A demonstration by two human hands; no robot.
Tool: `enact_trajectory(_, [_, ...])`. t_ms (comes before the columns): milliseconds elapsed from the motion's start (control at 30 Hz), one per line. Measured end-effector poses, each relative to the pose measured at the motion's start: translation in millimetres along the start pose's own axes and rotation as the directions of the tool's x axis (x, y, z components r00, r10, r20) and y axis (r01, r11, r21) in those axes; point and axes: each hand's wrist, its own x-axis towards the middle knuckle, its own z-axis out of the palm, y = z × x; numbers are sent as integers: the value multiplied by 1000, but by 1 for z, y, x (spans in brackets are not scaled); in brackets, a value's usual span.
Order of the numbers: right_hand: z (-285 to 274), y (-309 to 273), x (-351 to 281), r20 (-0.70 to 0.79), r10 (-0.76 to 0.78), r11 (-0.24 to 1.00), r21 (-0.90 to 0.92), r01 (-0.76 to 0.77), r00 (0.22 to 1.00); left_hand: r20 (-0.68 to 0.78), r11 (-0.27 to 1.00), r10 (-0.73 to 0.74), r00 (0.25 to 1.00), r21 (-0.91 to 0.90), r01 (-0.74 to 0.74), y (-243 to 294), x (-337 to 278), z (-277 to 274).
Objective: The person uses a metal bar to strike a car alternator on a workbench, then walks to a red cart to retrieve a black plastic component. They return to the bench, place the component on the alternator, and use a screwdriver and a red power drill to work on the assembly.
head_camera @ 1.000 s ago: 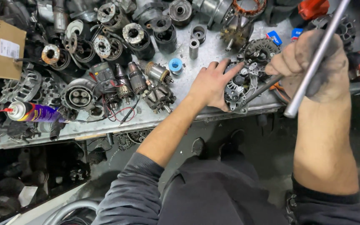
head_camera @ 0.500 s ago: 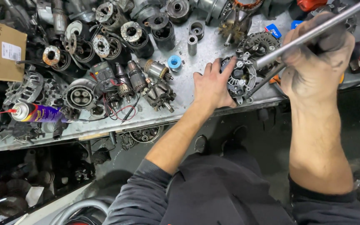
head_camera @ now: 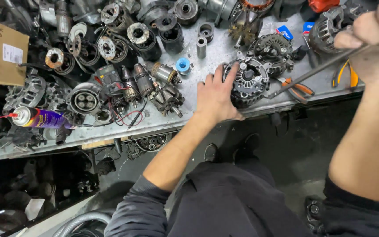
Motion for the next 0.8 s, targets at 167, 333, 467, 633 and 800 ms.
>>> enact_trajectory(167, [111, 20, -6, 150, -23, 946, -315, 70, 988, -73, 941, 338, 938, 12, -338, -25, 26, 3])
enact_trajectory(333, [191, 46, -4, 216, 23, 870, -485, 87, 976, -6, 868, 494, 869, -51, -494, -39, 43, 19])
enact_trajectory(467, [177, 61, -3, 198, -10, 864, -491, 108, 980, -2, 876, 475, 880, -90, -473, -38, 42, 19])
enact_trajectory(633, [183, 84, 2, 66, -295, 810, -512, 286, 953, -46, 869, 491, 870, -52, -493, -40, 42, 21])
enact_trajectory(800, [202, 76, 6, 24, -174, 896, -410, 168, 984, -59, 862, 502, 863, -49, -505, -39, 42, 22])
